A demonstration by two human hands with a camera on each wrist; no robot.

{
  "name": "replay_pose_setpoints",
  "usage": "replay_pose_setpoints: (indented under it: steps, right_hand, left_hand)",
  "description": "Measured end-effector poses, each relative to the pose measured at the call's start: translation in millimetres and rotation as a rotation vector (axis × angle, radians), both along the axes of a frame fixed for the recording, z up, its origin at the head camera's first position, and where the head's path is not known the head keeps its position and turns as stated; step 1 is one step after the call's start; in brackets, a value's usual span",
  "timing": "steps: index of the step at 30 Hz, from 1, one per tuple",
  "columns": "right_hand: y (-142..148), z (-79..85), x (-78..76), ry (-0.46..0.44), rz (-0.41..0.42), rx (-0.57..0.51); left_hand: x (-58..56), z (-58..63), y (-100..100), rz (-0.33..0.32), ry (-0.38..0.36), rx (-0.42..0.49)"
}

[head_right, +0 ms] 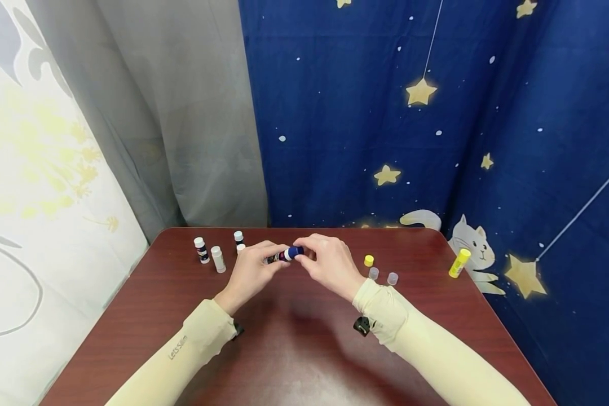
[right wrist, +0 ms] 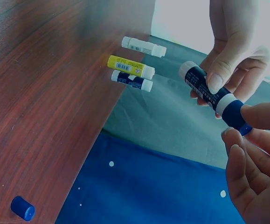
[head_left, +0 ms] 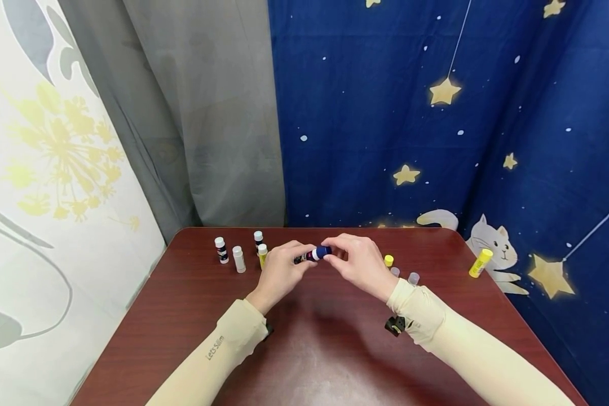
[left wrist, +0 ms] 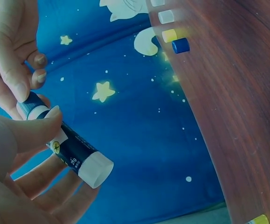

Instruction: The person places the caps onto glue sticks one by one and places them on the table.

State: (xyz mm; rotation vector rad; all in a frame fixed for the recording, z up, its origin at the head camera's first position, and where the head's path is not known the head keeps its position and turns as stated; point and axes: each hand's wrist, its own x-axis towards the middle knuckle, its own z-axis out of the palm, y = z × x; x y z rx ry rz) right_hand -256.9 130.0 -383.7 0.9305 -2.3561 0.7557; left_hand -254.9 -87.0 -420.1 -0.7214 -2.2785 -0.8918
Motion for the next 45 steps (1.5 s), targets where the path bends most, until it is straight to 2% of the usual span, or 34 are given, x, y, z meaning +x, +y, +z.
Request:
replay_pose_setpoints:
  steps: [9, 19, 29, 39, 45]
  right_hand:
    - [-2.3, -2.1, 3.3, 0.005, -0.006, 0.03]
    - [-3.9, 0.7, 4.9, 0.023, -0.004, 0.026]
    - [-6.7, -1.2, 5.4, 0.042, 0.04, 0.014]
    - [-11.9, -9.0, 1.3, 0.097, 0.082, -0.024]
    - [-9.1, -11.4, -2.1, 0.073, 0.089, 0.006]
  left_hand:
    - [3.0, 1.2, 2.9, 0.018, 0.031, -0.05]
    - [6.7, 2.4, 4.1, 0.029, 0.05, -0.027]
    - [11.7, 8.8, 5.7, 0.046, 0.105, -0.056]
    - [12.4, 6.4, 9.7, 0.076, 0.147, -0.046]
    - [10.8, 1.6, 9.0, 0.085, 0.14, -0.08]
